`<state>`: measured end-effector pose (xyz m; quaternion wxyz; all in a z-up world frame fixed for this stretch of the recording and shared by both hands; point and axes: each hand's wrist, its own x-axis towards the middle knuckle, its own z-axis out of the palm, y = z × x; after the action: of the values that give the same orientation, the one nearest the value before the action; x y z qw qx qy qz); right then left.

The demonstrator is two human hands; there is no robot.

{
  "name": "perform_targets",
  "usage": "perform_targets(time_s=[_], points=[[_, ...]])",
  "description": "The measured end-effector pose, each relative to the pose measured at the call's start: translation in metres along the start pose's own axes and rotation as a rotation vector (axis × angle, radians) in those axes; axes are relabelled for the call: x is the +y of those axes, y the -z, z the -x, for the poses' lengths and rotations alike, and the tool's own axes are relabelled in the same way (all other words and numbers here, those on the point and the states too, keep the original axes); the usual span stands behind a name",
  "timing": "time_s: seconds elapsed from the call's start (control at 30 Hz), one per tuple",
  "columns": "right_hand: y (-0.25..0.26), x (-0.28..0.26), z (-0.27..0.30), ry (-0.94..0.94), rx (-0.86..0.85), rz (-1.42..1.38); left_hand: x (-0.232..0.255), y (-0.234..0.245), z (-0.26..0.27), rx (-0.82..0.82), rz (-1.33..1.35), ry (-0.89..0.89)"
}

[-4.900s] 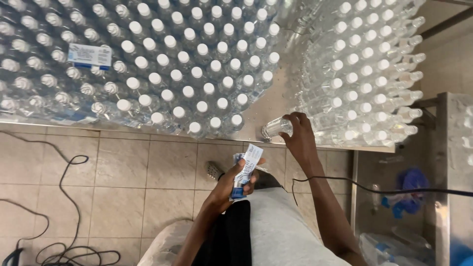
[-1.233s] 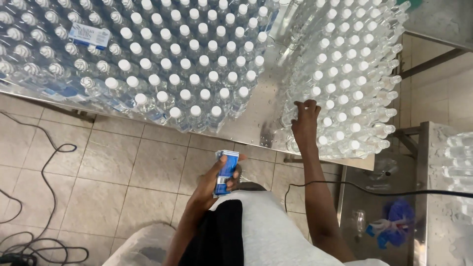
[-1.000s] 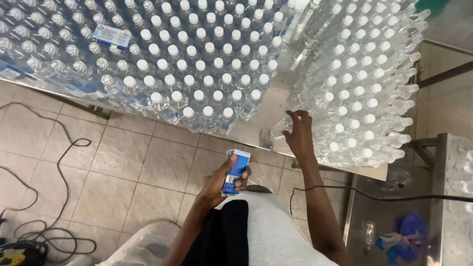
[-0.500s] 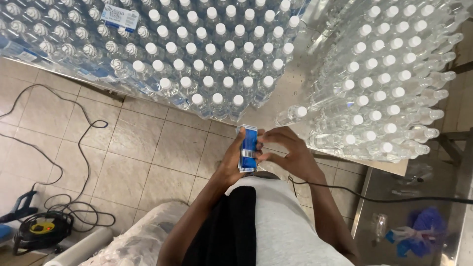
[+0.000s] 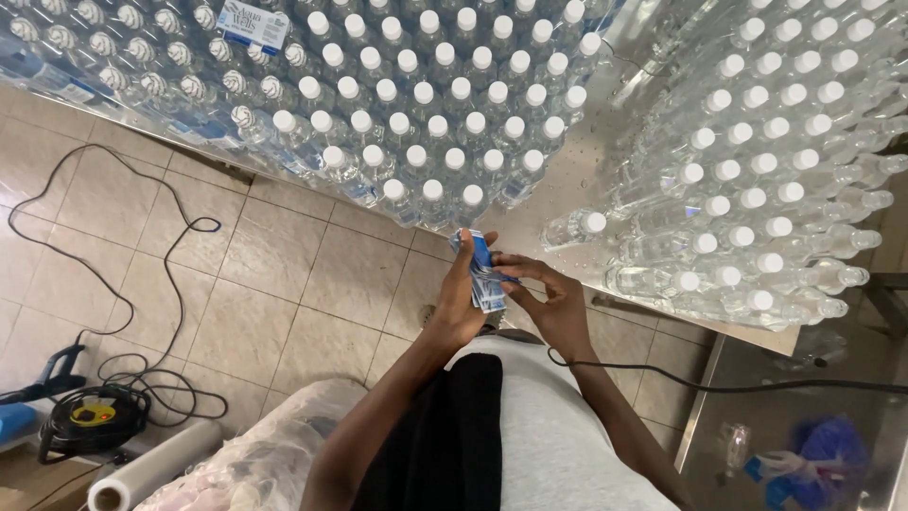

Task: Manually applying adhesive labels to plastic water bottles and organizing them on a production table.

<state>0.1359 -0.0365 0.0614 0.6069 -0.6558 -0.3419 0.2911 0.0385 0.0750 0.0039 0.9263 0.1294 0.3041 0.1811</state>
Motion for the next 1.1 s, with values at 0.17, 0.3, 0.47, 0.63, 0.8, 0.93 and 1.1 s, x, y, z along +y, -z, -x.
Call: perform_targets(time_s=[0.17,0.3,0.47,0.63,0.8,0.93,1.1], points=[[0.002,0.016,-0.005,-0.160,0.058,-0.285,-0.016,0.025,-0.020,0.029,0.030,-0.003],[0.008,0.039,-0.008,-0.253,0.052,-0.448,-0.015,0.020,-0.018,0.037,0.065,0.011],[0.014,0.062,-0.012,-0.218,0.076,-0.487,-0.011,0.016,-0.014,0.029,0.066,0.009],[0.025,0.046,-0.016,-0.227,0.238,-0.263,-0.010,0.018,-0.015,0.005,0.036,0.002],[0.044,0.034,-0.021,0.049,0.326,0.042,-0.013,0.019,-0.018,-0.010,0.048,0.023],[0.076,0.034,-0.035,0.202,0.442,-0.031,-0.009,0.017,-0.011,-0.014,0.042,0.012],[0.104,0.094,-0.073,0.343,0.583,-0.118,-0.013,0.023,-0.012,0.010,0.030,0.027]])
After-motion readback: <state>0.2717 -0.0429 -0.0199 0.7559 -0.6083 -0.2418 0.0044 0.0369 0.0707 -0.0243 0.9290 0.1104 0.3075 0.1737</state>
